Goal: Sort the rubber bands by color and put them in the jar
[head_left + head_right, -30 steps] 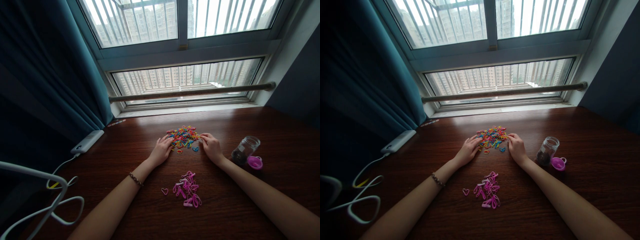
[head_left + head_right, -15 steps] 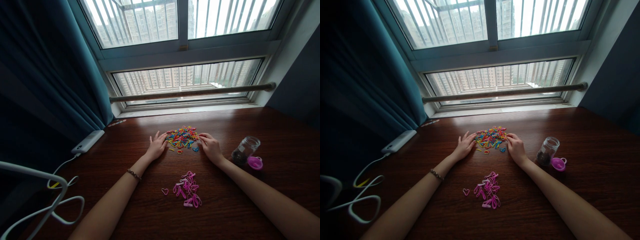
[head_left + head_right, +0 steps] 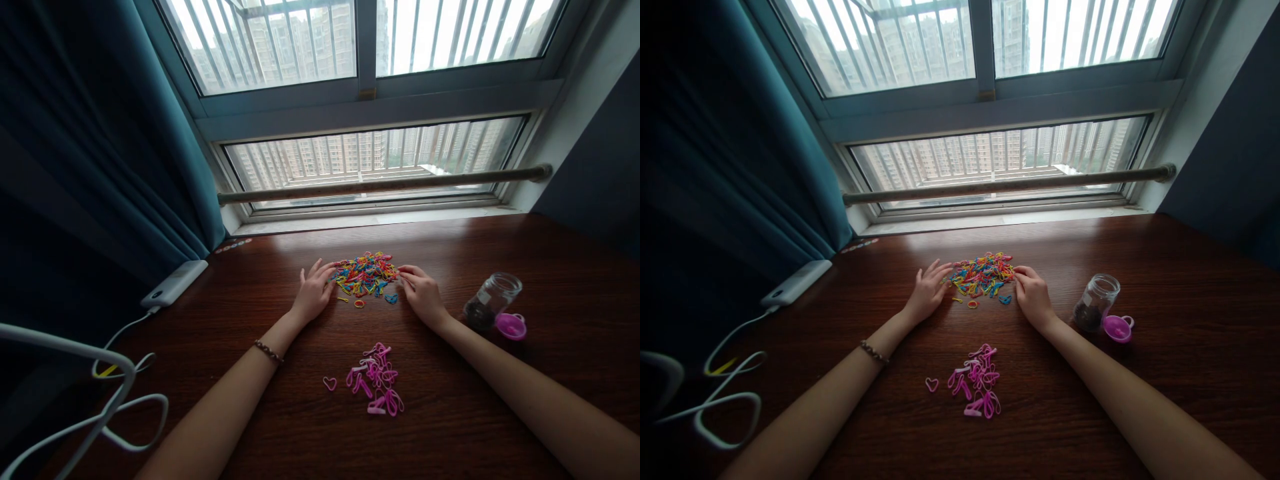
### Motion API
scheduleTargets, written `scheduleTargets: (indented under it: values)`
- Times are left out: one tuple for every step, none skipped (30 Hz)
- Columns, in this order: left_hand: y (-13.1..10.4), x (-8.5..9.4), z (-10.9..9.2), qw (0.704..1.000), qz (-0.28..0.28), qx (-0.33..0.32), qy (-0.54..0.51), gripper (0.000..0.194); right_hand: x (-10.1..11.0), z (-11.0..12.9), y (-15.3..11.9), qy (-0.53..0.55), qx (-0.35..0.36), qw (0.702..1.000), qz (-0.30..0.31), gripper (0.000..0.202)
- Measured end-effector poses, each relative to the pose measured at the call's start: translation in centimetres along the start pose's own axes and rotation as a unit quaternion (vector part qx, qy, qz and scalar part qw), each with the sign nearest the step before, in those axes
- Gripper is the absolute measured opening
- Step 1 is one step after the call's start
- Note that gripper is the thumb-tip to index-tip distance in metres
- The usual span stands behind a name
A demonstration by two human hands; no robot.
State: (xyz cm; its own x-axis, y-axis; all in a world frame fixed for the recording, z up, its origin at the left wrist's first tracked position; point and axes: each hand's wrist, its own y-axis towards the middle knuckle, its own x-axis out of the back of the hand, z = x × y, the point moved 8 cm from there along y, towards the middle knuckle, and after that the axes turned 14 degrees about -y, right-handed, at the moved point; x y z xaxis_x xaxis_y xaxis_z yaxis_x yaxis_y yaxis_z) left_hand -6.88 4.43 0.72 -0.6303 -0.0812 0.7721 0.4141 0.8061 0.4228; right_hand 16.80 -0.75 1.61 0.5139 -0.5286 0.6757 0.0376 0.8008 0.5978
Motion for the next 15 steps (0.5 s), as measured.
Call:
scheduleTargets:
  values:
    - [0.1,-0.4,0.1,1.0,0.016,0.001,0.002,0.037,-0.1,0.0,0.0,0.002,0.0,1.0,0.001,0.026]
    - [0.3,-0.8,0.2,0.999,0.035,0.006,0.002,0.04,-0.1,0.0,0.0,0.004,0.001,1.0,0.003,0.026]
    - [0.4,-1.3,0.4,0.999,0.053,0.011,0.002,0.041,-0.2,0.1,-0.1,0.006,0.001,1.0,0.005,0.026]
    - [0.5,-1.7,0.6,0.997,0.069,0.016,0.001,0.041,-0.2,0.1,-0.1,0.007,0.002,1.0,0.006,0.026]
    - [0.6,-1.9,0.8,0.997,0.081,0.019,0.0,0.041,-0.3,0.2,-0.1,0.006,0.003,1.0,0.007,0.025]
    - [0.7,-2.1,1.0,0.996,0.088,0.021,-0.003,0.039,-0.3,0.2,-0.1,0.005,0.004,1.0,0.007,0.025]
    - [0.7,-2.2,1.1,0.996,0.09,0.023,-0.006,0.038,-0.3,0.2,-0.1,0.004,0.003,1.0,0.006,0.025]
    - [0.8,-2.2,1.3,0.996,0.09,0.026,-0.011,0.037,-0.2,0.3,-0.2,0.002,0.002,1.0,0.006,0.026]
    - [0.8,-2.1,1.5,0.996,0.087,0.032,-0.017,0.036,-0.2,0.3,-0.2,0.0,0.002,1.0,0.005,0.026]
    - [0.8,-2.1,1.6,0.995,0.085,0.04,-0.023,0.034,-0.2,0.3,-0.2,-0.001,0.001,1.0,0.004,0.025]
    - [0.8,-2.0,1.8,0.995,0.083,0.047,-0.03,0.033,-0.1,0.3,-0.2,-0.001,0.0,1.0,0.003,0.025]
    - [0.8,-1.9,2.0,0.995,0.081,0.055,-0.036,0.033,-0.1,0.3,-0.2,-0.001,0.0,1.0,0.002,0.025]
    - [0.8,-1.8,2.1,0.994,0.079,0.06,-0.043,0.033,-0.1,0.3,-0.2,-0.001,0.0,1.0,0.003,0.025]
    - [0.8,-1.7,2.2,0.994,0.077,0.064,-0.05,0.033,-0.1,0.2,-0.2,-0.002,-0.001,1.0,0.003,0.025]
    - [0.9,-1.7,2.3,0.993,0.075,0.067,-0.056,0.033,-0.1,0.2,-0.2,-0.002,-0.001,1.0,0.004,0.025]
